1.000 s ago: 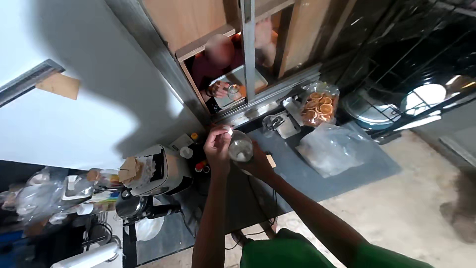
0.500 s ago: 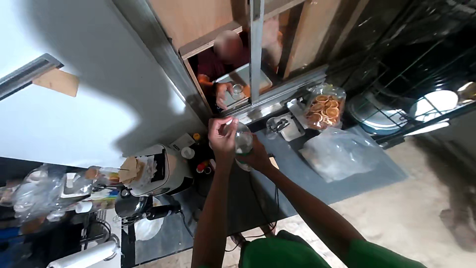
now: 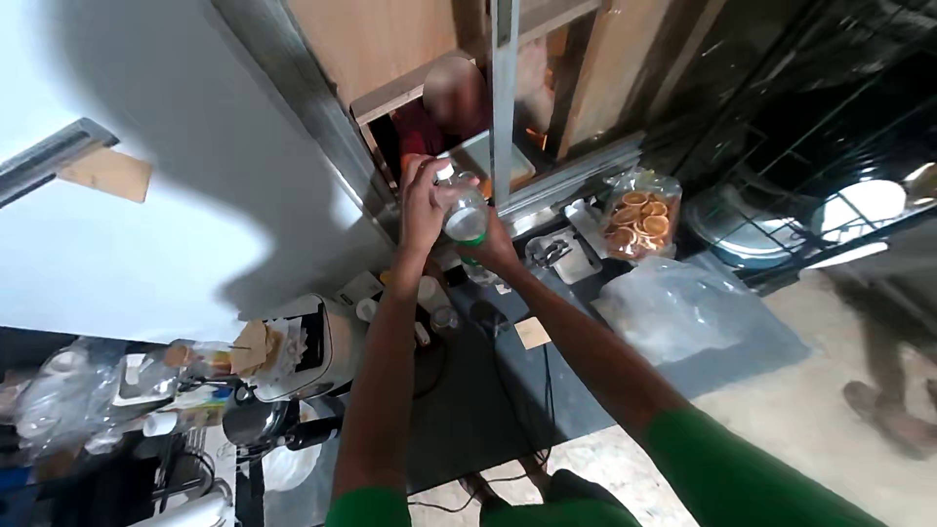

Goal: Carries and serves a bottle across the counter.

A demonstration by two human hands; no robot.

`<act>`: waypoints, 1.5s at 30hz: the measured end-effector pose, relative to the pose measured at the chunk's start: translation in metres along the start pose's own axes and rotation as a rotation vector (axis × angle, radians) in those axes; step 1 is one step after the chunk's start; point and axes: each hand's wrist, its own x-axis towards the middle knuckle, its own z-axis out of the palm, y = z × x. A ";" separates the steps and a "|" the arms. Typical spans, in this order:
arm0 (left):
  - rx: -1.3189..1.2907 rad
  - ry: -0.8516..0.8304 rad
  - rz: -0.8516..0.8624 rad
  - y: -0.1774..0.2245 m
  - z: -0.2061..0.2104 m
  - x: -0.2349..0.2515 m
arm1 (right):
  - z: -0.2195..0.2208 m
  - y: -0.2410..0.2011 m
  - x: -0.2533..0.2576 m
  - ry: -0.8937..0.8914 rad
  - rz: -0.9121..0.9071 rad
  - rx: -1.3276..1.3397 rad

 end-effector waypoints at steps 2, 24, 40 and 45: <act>0.211 0.008 0.058 -0.006 0.000 0.010 | 0.004 0.002 0.011 0.009 0.013 -0.037; 0.445 -0.199 -0.188 0.031 0.001 0.038 | 0.050 0.018 0.092 -0.004 0.163 0.085; 0.839 0.506 -0.291 -0.098 -0.084 0.000 | 0.072 0.025 0.142 -0.041 0.069 0.159; 0.833 0.503 -0.252 -0.107 -0.085 -0.001 | 0.075 0.030 0.133 -0.018 0.119 0.189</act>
